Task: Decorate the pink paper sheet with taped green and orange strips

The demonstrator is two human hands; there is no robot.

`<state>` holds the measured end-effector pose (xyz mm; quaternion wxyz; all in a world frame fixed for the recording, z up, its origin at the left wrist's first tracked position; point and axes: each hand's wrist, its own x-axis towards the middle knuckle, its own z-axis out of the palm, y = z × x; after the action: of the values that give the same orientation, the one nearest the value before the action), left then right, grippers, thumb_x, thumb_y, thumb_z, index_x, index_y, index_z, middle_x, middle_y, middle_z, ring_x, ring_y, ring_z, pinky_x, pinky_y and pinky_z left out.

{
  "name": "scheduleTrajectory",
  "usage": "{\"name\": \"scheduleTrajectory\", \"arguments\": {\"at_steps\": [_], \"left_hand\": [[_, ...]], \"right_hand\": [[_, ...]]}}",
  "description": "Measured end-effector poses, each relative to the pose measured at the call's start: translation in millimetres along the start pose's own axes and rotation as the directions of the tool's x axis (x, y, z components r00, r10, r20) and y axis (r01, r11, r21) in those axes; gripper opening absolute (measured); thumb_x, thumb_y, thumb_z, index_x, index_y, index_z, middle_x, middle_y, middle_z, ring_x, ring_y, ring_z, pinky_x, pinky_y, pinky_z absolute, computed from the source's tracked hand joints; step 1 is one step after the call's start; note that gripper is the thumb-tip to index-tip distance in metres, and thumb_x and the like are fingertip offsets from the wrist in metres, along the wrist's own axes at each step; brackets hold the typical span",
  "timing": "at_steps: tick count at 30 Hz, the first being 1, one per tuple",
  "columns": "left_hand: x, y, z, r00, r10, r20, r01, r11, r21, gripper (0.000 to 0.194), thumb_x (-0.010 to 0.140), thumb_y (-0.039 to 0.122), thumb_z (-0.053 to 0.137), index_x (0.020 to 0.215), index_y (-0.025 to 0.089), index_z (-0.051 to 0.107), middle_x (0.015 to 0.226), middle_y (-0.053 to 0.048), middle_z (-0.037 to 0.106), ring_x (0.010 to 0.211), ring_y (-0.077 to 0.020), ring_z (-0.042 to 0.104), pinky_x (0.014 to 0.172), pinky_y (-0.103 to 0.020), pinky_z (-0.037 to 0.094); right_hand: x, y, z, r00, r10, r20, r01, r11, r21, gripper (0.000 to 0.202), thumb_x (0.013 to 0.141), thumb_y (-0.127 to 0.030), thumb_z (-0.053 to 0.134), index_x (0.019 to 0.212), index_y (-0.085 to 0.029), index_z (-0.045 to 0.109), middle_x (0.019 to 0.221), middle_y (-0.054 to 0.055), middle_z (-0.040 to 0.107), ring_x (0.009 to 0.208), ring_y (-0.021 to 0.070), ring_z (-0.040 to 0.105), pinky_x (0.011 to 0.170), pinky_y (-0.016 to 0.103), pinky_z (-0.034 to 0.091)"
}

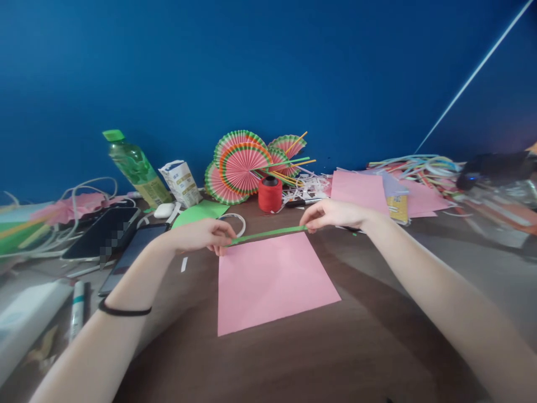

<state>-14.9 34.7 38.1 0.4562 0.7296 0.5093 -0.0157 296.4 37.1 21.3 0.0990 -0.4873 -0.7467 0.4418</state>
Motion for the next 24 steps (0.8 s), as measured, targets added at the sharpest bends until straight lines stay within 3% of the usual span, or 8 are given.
{"name": "scheduleTrajectory", "arguments": {"at_steps": [5,13,19,24], "left_hand": [[3,-4,-0.7,1.000,-0.001,0.005,0.001,1.000,0.018,0.025,0.068,0.038,0.054,0.086,0.020,0.056,0.062,0.002,0.058,0.065,-0.0145,0.056,0.062,-0.023,0.041],[6,-9,-5.8,0.982,0.088,-0.165,-0.028,0.943,0.332,0.022,0.068,0.040,0.052,0.070,0.020,0.062,0.078,0.001,0.064,0.076,-0.0155,0.055,0.065,-0.021,0.037],[9,-11,1.3,0.999,0.041,0.006,-0.041,0.955,0.293,0.018,0.064,0.034,0.054,0.068,0.019,0.062,0.063,0.002,0.059,0.060,-0.0121,0.048,0.056,-0.021,0.033],[8,-6,6.2,0.998,0.046,0.043,-0.056,0.957,0.285,0.019,0.062,0.034,0.056,0.070,0.018,0.062,0.064,0.002,0.058,0.061,-0.0126,0.048,0.055,-0.021,0.033]], "right_hand": [[6,9,2,0.999,-0.022,0.035,0.016,0.987,0.159,0.033,0.067,-0.032,0.063,0.095,-0.015,0.063,0.077,0.004,0.063,0.070,0.0120,0.057,0.063,0.024,0.045],[16,13,17,0.999,-0.024,0.047,0.015,0.984,0.176,0.025,0.064,-0.034,0.065,0.076,-0.013,0.060,0.067,0.001,0.059,0.063,0.0107,0.056,0.061,0.025,0.046],[20,19,20,0.994,-0.009,0.112,0.000,0.996,0.086,0.024,0.064,-0.034,0.065,0.076,-0.014,0.060,0.067,0.001,0.059,0.063,0.0115,0.056,0.060,0.024,0.046],[13,13,12,0.992,0.031,0.125,-0.034,0.999,0.016,0.023,0.064,-0.034,0.064,0.077,-0.015,0.061,0.063,0.000,0.058,0.057,0.0099,0.050,0.051,0.022,0.039]]}}
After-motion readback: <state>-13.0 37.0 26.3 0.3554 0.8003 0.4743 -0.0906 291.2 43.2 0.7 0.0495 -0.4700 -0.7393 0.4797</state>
